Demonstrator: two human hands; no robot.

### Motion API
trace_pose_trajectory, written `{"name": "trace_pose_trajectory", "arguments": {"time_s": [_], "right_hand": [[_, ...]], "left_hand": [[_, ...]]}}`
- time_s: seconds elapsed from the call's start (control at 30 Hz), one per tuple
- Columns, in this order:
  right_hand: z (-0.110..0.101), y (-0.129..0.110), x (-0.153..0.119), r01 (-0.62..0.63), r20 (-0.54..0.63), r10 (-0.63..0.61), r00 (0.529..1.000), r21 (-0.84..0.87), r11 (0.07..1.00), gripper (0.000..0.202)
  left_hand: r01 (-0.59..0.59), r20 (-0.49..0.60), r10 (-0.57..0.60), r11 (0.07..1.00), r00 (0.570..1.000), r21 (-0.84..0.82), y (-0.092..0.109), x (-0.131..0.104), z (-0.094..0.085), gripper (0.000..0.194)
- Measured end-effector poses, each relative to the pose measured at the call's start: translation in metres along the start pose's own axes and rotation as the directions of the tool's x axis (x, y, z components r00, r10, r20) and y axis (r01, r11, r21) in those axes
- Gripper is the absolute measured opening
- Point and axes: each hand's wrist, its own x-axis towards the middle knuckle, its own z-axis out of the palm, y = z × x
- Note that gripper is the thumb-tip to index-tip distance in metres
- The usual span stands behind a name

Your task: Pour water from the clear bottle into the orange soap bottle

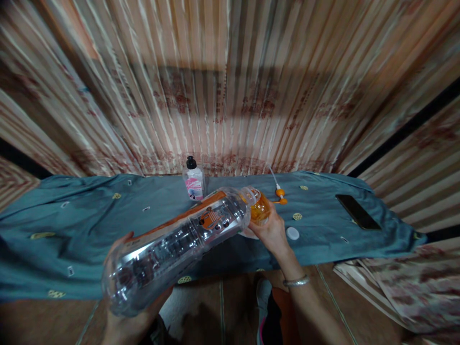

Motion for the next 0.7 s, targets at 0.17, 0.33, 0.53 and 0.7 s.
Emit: {"name": "trace_pose_trajectory", "arguments": {"time_s": [0.17,0.33,0.53,0.7], "right_hand": [[-0.002,-0.002,0.0,-0.006,0.022,0.006,1.0,-0.004,1.0,0.067],[-0.003,-0.003,0.0,-0.007,0.029,0.007,1.0,0.002,1.0,0.065],[-0.003,-0.004,0.001,-0.021,0.017,0.021,1.0,-0.005,1.0,0.066],[-0.004,-0.005,0.001,-0.018,0.043,0.018,0.999,0.012,1.0,0.066]], "left_hand": [[0.013,-0.002,-0.013,0.998,1.0,-0.061,-0.003,0.002,0.0,0.112],[0.008,-0.018,-0.007,1.0,1.0,0.025,0.0,0.003,-0.001,0.109],[-0.113,-0.034,0.115,0.991,0.993,0.072,-0.009,0.01,-0.009,0.104],[-0.076,-0.006,0.077,0.993,0.997,0.09,-0.006,0.005,-0.006,0.103]]}}
